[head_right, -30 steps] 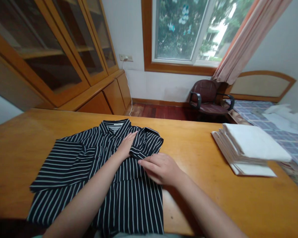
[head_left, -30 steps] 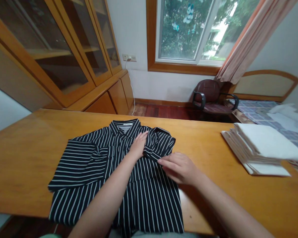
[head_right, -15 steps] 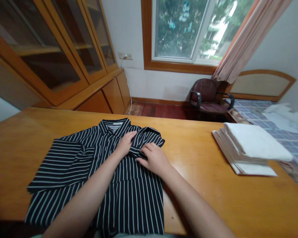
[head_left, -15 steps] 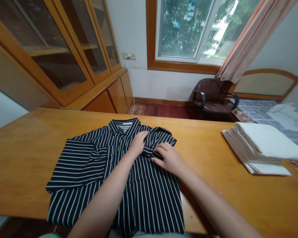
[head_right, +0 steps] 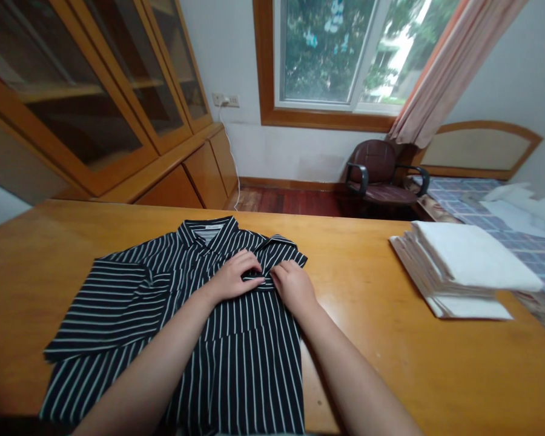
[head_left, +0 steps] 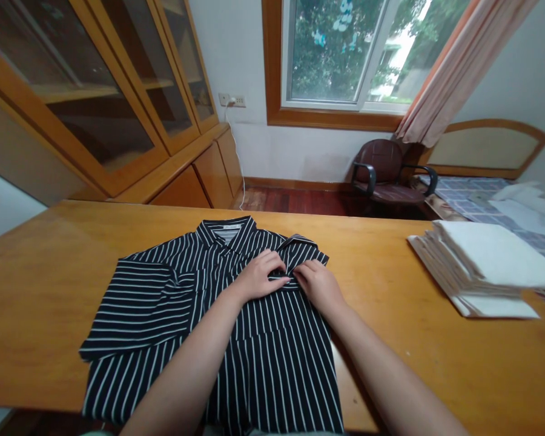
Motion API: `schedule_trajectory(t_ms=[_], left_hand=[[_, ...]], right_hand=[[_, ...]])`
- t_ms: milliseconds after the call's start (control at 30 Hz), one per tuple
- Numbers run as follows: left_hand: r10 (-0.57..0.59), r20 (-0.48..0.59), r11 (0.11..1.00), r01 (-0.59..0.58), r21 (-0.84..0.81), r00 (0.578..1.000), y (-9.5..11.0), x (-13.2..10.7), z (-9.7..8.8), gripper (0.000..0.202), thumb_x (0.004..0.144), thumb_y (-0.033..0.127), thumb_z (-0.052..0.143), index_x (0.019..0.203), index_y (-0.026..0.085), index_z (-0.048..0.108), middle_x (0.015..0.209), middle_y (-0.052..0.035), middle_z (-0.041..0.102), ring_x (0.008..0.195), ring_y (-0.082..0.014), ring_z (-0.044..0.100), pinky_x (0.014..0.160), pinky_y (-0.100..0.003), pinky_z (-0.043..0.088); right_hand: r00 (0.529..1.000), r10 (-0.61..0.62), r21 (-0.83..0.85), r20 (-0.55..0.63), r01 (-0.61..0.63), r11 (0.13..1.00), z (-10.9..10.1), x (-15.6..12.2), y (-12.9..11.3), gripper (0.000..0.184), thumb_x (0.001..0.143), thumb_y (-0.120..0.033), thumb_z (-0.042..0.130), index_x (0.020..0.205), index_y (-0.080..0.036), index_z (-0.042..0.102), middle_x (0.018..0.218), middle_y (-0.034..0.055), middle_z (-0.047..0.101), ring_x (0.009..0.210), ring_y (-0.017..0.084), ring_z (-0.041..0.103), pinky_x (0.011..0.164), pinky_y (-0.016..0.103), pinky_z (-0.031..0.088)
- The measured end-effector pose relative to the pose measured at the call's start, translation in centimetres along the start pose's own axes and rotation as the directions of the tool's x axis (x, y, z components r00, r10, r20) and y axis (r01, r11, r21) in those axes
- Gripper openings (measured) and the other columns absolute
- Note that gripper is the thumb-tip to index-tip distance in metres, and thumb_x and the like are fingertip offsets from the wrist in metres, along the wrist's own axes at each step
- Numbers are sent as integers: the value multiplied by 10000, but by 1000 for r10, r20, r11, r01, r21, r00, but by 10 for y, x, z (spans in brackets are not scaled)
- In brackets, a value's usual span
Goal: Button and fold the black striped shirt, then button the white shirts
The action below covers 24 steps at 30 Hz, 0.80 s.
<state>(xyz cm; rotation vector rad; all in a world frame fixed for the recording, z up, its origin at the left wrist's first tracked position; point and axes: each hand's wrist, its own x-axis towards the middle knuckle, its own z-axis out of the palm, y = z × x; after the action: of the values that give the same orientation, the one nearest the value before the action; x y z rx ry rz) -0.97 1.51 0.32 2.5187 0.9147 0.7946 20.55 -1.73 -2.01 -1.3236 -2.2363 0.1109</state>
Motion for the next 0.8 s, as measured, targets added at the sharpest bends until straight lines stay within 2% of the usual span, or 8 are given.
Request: schedule_trajectory(t_ms=[67,167,367,500,633,800], left_hand=[[5,82,1000,-6,14,997,0,0,0,191,871,380,695,922,204,641,951,-42,627,951,-218,559,832,-356,487],[0,121,999,-5,43,993,-1,0,1,172,860,340,714,935,205,640,971,-40,622,955,-219,550,823,-350,483],[17,123,999,-22,37,992,-5,-1,2,130,880,302,693,967,211,661,994,-37,630,997,-213,550,865,-347,487],[23,129,998,-30,57,991,-3,0,1,138,892,284,667,1010,214,663,1021,-41,638,1010,-217,553,879,-361,494],[14,111,997,-23,80,994,0,1,0,123,898,235,626,1013,213,664,1022,-47,640,1007,-218,555,881,-365,500],[12,95,994,-22,109,995,2,2,3,155,876,282,660,1020,223,654,1022,-51,631,1021,-236,549,874,-383,504]], right_hand=[[1000,23,9,-18,-23,1000,1,1,3,138,958,-181,567,927,-207,699,862,71,673,833,231,600,737,355,518],[997,48,61,-54,-45,997,2,3,6,152,960,-173,550,924,-209,693,862,72,665,839,235,604,752,366,521],[990,105,190,-98,-85,978,3,2,11,131,950,-177,565,915,-212,685,868,59,667,870,233,618,799,369,514],[973,188,282,-131,-146,948,-1,2,10,110,935,-173,584,900,-214,680,877,53,681,883,228,636,821,364,518],[963,215,330,-160,-153,931,-4,3,6,112,938,-194,571,905,-217,676,892,57,692,890,230,647,833,374,523],[946,258,399,-195,-164,902,-3,2,5,120,940,-225,558,900,-221,672,891,55,696,868,221,656,816,368,531]])
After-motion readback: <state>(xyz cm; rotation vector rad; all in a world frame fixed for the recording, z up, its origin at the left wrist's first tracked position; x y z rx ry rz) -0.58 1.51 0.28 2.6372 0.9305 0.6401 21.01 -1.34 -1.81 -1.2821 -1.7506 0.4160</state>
